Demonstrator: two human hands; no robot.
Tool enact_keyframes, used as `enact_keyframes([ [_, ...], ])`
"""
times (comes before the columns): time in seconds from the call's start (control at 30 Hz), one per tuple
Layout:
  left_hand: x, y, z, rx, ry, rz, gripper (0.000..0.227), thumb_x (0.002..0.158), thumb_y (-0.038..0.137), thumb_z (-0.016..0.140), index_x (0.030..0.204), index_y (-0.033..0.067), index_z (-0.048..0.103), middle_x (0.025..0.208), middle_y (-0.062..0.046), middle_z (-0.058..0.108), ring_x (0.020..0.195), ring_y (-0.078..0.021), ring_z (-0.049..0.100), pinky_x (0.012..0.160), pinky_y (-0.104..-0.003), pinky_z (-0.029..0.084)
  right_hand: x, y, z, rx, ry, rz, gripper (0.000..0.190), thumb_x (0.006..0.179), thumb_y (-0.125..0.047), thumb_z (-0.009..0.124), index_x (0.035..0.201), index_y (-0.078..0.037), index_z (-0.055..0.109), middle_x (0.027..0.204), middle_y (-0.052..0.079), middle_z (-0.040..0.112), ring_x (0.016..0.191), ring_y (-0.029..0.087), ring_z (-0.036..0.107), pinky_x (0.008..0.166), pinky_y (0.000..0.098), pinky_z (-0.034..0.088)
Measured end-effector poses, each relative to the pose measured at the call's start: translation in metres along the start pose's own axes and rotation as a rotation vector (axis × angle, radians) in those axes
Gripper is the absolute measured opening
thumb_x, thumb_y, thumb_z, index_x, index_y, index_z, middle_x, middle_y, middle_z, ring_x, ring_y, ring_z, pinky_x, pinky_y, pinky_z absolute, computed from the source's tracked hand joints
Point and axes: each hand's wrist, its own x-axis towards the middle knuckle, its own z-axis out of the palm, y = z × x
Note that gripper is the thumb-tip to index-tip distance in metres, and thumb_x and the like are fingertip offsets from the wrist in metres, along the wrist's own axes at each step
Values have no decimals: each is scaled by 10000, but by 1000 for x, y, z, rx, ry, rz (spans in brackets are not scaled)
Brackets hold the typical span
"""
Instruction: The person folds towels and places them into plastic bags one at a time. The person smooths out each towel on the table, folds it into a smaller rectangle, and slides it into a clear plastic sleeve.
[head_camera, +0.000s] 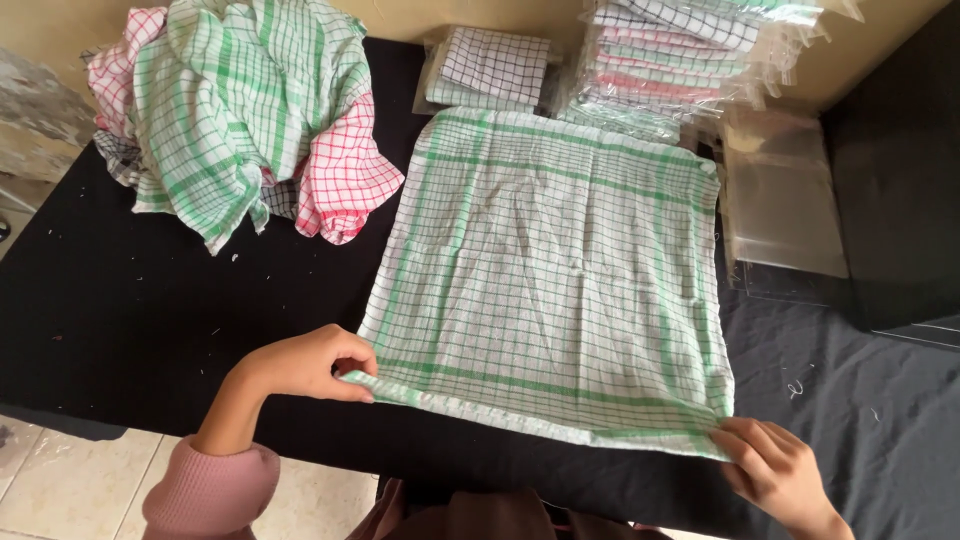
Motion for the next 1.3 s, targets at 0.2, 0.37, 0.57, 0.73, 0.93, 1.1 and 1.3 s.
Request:
enact_keyframes([
  [0.2,-8,-3,2,-93,11,27,319,779,153,965,713,139,653,654,59,498,611,-63,438,589,-214,412,9,-7,-18,264,78,146,148,848,-165,733,984,-216,755,1019,-32,737,979,177,712,850,338,536],
  [0.37,-14,0,2,-97,-56,20,321,766,153,986,685,142,676,630,56,510,598,-64,453,591,-215,413,7,1,-33,826,-86,398,101,770,-156,796,839,-112,857,822,19,816,803,166,786,778,308,630],
  [0.57,-2,-1,-19,-87,84,231,159,777,183,913,790,146,760,752,54,633,680,-67,544,613,-221,458,-13,58,-20,777,-137,595,219,875,-236,664,942,-97,819,1001,40,833,884,176,820,759,322,646],
  [0.73,58,-22,-53,-193,447,369,130,854,87,800,845,97,670,792,22,639,717,-93,579,665,-247,494,43,99,6,481,72,967,146,919,-95,757,1059,-58,774,990,54,754,918,132,639,829,287,482],
  [0.93,149,-46,-86,-181,713,0,320,931,308,732,1171,97,722,772,34,625,549,-54,433,485,-200,352,104,162,67,321,47,1041,272,995,-239,725,1158,-25,768,1013,103,752,936,187,656,824,324,478],
  [1.1,218,-110,-90,-235,952,169,290,788,185,882,1053,121,782,1002,-80,756,707,-152,700,604,-261,574,108,197,117,202,161,935,208,997,-272,801,1119,-108,762,938,145,751,922,336,727,807,454,584],
  [1.3,228,-110,-92,-65,970,103,397,714,221,925,1069,138,767,1002,-127,752,757,-238,726,655,-342,587,109,203,126,90,87,975,279,955,-400,833,1045,-144,770,863,41,754,809,225,740,754,348,593],
])
